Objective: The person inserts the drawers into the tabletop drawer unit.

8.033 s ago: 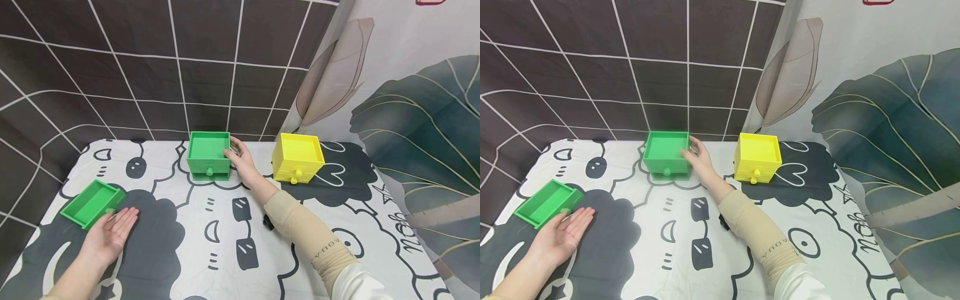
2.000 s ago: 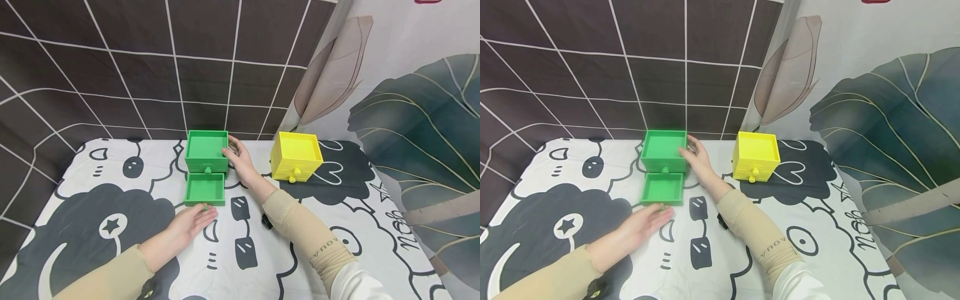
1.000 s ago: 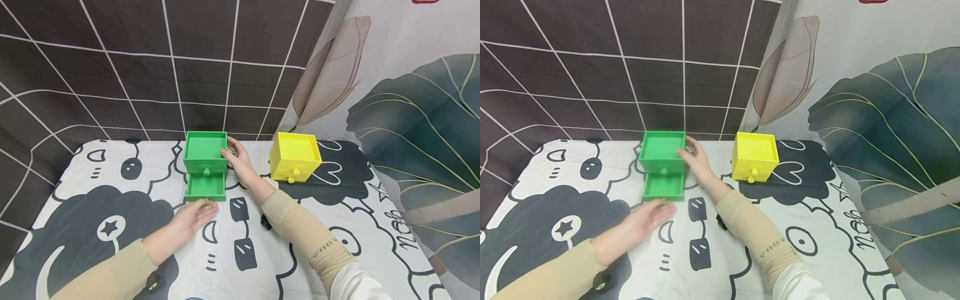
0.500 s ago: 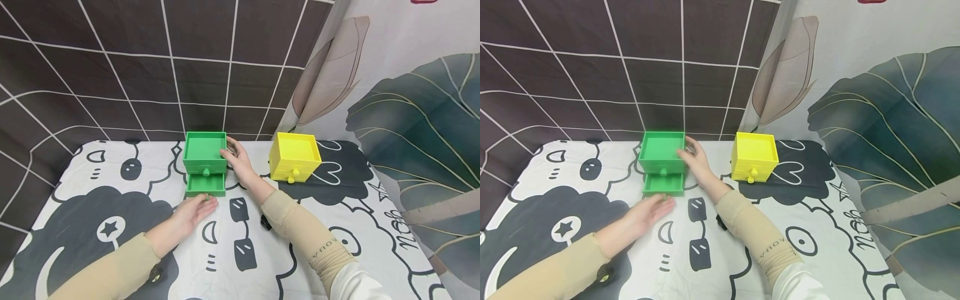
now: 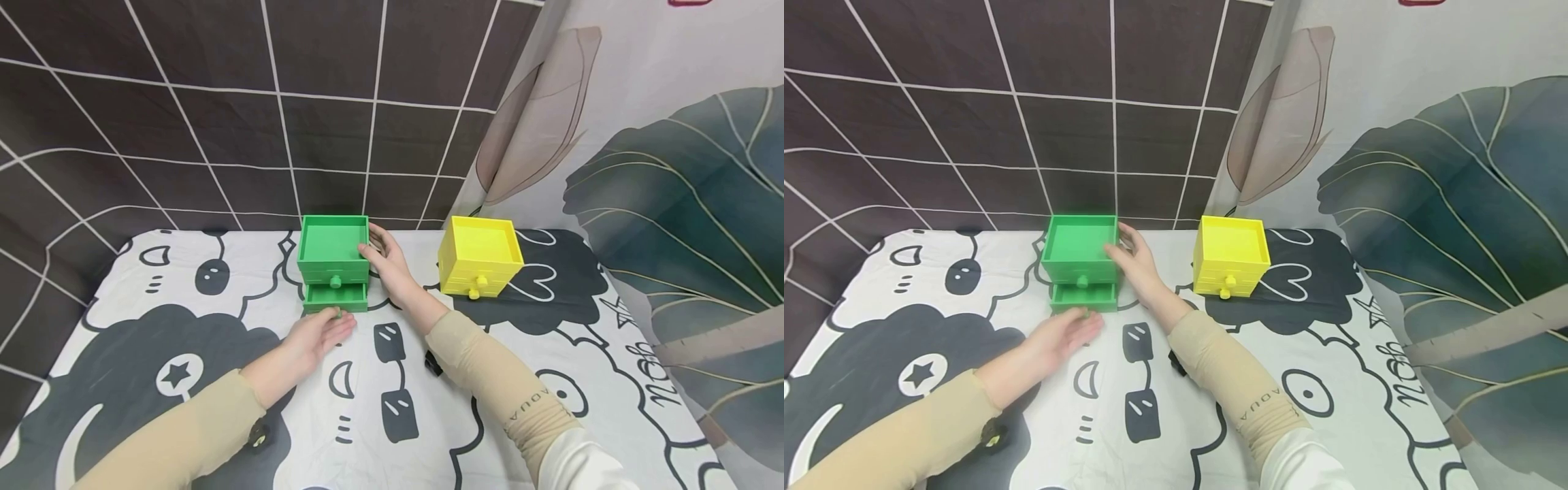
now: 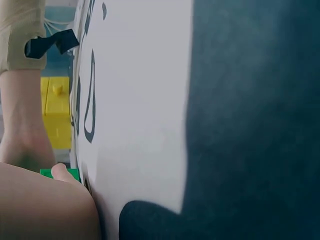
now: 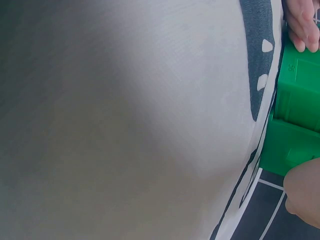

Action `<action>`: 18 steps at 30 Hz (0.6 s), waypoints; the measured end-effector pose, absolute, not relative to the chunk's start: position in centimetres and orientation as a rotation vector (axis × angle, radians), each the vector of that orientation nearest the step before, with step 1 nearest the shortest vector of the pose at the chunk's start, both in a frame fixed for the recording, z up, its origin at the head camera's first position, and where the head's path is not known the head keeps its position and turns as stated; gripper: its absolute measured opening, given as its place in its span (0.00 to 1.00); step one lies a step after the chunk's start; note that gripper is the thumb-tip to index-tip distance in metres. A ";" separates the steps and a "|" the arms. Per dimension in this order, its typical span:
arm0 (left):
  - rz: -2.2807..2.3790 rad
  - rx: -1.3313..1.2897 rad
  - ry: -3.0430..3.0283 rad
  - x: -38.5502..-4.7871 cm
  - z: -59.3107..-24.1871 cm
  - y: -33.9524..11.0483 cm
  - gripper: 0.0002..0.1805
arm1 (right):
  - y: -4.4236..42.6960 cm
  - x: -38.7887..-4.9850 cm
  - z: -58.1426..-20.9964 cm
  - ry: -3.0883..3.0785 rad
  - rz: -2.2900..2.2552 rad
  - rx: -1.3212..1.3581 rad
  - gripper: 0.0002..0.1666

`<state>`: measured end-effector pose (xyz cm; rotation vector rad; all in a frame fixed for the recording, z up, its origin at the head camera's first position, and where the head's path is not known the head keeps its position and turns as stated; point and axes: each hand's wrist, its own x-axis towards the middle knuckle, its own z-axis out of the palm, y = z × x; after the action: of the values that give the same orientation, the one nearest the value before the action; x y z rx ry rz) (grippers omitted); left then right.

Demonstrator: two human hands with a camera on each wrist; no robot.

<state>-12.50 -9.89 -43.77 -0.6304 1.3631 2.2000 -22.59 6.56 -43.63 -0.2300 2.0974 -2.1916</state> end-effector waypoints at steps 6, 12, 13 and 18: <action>2.205 -0.640 1.343 -13.2 -43.6 -9.8 0.13 | 6.5 -22.7 -43.7 2.097 -2.195 -0.215 0.39; 2.236 -0.661 1.294 -13.8 -43.5 -9.8 0.07 | 6.6 -22.7 -43.7 2.100 -2.190 -0.214 0.39; 2.239 -0.661 1.290 -13.9 -43.6 -9.8 0.07 | 6.5 -22.6 -43.7 2.101 -2.187 -0.213 0.39; 2.247 -0.656 1.275 -14.4 -43.6 -9.7 0.08 | 6.6 -22.6 -43.6 2.104 -2.183 -0.211 0.39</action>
<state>-14.37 -9.69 -43.58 -0.6563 1.2748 2.2465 -22.62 6.55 -43.64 -0.2110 2.1044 -2.1825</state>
